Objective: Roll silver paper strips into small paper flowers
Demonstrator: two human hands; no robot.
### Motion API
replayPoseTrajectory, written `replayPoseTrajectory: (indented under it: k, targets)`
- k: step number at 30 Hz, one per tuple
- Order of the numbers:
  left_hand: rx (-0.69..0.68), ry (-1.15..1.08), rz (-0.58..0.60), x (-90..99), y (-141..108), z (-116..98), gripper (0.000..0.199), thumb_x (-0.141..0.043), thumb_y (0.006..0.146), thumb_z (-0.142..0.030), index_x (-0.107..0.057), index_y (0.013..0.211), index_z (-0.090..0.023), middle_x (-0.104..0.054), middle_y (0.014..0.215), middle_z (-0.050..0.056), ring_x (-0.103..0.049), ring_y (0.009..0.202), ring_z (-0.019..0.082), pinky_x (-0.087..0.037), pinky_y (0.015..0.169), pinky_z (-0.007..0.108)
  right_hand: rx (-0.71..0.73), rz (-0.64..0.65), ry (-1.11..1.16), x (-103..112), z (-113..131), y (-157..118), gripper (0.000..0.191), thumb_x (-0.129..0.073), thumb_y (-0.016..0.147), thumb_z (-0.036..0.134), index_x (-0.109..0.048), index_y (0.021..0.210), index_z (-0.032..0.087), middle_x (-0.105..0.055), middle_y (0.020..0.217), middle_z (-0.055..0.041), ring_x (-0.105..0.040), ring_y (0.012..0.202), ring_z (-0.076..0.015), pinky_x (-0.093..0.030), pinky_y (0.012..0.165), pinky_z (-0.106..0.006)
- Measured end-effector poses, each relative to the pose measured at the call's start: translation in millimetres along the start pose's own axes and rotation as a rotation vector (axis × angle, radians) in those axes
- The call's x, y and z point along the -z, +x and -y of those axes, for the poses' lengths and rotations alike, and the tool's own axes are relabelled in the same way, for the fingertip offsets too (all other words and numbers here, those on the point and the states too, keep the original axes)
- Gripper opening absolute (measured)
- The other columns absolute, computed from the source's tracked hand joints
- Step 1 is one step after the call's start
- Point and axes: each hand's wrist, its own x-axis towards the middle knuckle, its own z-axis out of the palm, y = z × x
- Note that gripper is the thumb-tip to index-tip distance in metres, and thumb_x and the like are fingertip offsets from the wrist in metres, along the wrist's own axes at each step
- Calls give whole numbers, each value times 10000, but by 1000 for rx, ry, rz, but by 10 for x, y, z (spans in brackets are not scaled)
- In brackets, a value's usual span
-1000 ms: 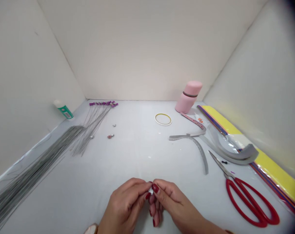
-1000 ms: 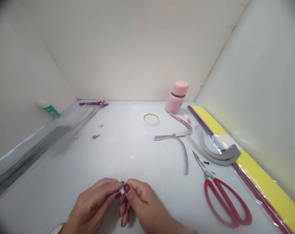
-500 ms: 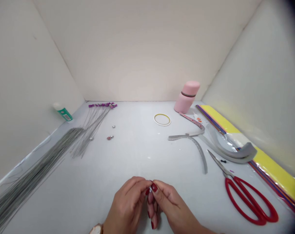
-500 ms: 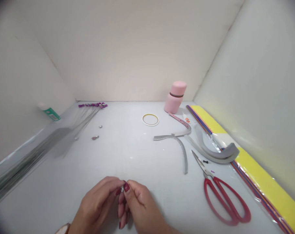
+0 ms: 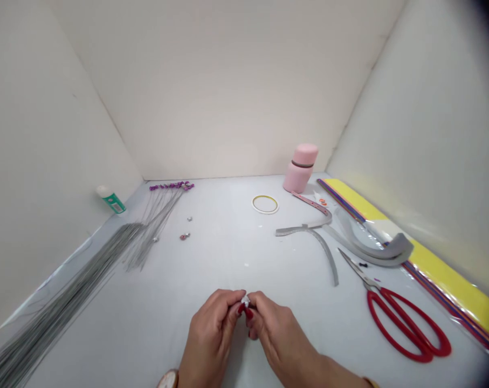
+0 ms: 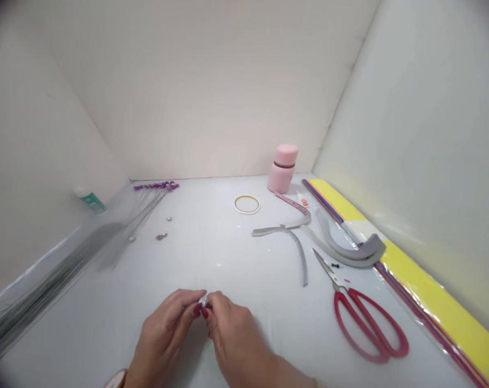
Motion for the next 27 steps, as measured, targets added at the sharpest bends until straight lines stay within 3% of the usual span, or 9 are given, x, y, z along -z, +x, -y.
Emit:
replayPoseTrajectory:
  k: [6, 12, 16, 21, 27]
  targets:
    - [-34, 50, -37, -10, -8, -22, 212, -453, 832, -73, -561, 974, -187, -644, 811, 28, -618, 711, 124, -499, 643, 213, 48, -59, -171, -65, 7, 19, 160, -264, 855, 144, -371, 754, 208, -488, 605, -5, -477, 506, -146, -366, 496, -239]
    - [-72, 81, -87, -39, -16, -47, 211, -451, 826, -67, -569, 967, -169, -646, 800, 48, -614, 701, 138, -501, 628, 236, 80, -109, -174, -93, 13, 17, 161, -279, 841, 118, -378, 751, 208, -465, 575, 11, -444, 467, -133, -339, 467, -226]
    - [-26, 68, -93, -59, -13, -59, 201, -442, 836, -92, -570, 968, -172, -646, 833, 56, -619, 747, 155, -499, 655, 256, 38, -122, -142, -83, 26, 23, 165, -276, 873, 158, -405, 777, 198, -468, 591, 8, -441, 493, -136, -336, 490, -239]
    - [111, -53, -63, -6, 36, -55, 175, -434, 853, -158, -582, 940, -194, -632, 833, 42, -617, 757, 160, -501, 674, 268, -19, -49, 268, -21, 62, 16, 242, -283, 919, 316, -433, 774, 192, -488, 622, 13, -487, 563, -122, -383, 547, -228]
    - [200, -259, 117, 25, 64, -22, 198, -417, 872, -197, -608, 925, -193, -619, 795, 40, -620, 743, 159, -500, 689, 274, -263, 92, 841, -10, 26, 54, 325, -353, 880, 449, -444, 743, 169, -456, 524, 56, -434, 395, -63, -322, 417, -173]
